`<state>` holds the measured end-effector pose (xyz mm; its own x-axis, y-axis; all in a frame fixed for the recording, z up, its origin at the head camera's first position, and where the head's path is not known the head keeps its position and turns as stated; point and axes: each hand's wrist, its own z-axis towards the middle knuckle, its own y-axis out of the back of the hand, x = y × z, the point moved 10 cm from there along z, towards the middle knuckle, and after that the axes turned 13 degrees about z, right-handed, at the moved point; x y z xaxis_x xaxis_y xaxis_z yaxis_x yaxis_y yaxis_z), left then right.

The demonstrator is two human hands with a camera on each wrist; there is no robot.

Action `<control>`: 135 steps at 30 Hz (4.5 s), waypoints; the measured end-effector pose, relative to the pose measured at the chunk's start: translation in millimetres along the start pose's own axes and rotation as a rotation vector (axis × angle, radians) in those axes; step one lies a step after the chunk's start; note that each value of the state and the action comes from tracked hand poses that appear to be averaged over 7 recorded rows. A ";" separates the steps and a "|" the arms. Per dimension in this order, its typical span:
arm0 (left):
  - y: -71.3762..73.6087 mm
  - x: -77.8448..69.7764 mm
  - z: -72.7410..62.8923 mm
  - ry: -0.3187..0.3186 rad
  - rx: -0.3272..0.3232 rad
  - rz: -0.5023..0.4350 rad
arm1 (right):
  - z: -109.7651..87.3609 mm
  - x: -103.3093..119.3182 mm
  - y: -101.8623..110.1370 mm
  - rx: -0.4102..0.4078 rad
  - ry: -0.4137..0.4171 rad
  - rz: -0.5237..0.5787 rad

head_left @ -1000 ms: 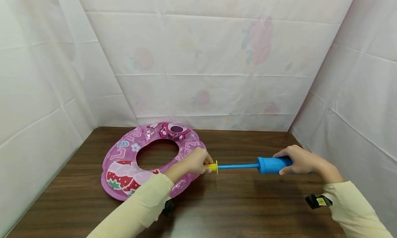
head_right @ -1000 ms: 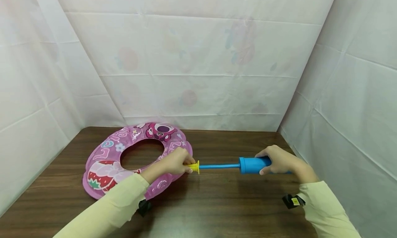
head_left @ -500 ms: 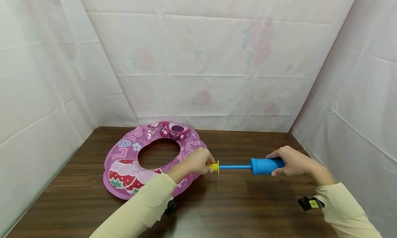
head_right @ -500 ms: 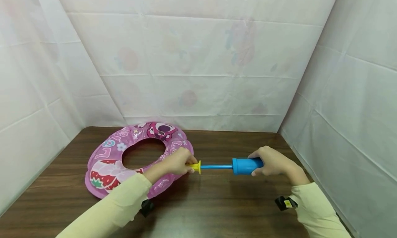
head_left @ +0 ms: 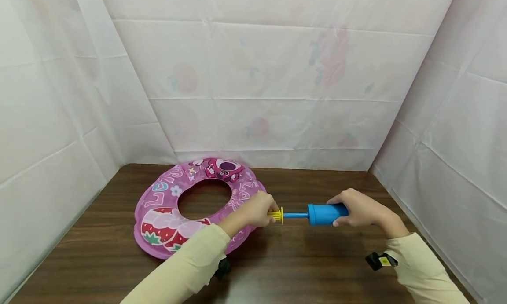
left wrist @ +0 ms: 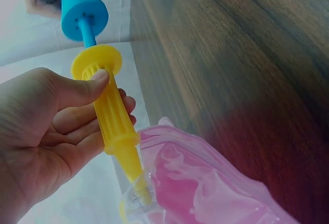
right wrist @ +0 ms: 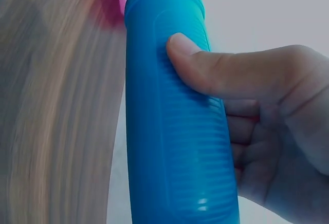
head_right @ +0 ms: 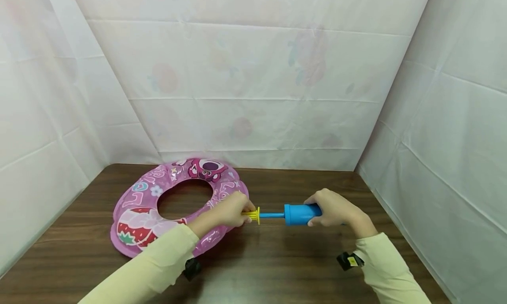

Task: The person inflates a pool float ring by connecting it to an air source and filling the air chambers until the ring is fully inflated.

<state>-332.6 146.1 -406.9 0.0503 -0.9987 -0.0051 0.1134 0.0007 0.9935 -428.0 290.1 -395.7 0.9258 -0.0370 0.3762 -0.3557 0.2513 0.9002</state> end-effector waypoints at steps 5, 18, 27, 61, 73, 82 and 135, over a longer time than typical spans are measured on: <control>0.5 0.1 3.5 -0.006 -0.019 0.004 | 16.9 14.8 -3.0 -0.013 0.033 -0.024; -4.4 5.6 1.8 0.016 0.017 -0.010 | 46.3 33.8 -25.4 0.029 0.036 0.017; -12.3 7.3 -2.3 0.038 0.025 -0.039 | 46.6 24.2 -33.6 0.061 0.030 0.036; -4.5 9.0 6.0 0.081 0.020 -0.003 | -7.1 -39.2 11.9 0.055 0.013 0.032; -0.8 9.7 5.2 0.086 0.014 -0.026 | -24.7 -68.7 31.9 0.026 -0.034 0.010; 2.6 5.5 6.1 0.034 -0.029 -0.011 | -28.9 -60.2 37.6 -0.004 0.043 -0.011; 0.3 7.6 6.9 0.045 0.014 -0.078 | 43.4 15.5 -19.2 0.027 0.084 0.028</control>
<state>-339.0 138.2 -405.8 0.0869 -0.9924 -0.0873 0.1053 -0.0780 0.9914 -412.4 242.7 -397.6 0.9226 0.0510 0.3823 -0.3836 0.2251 0.8957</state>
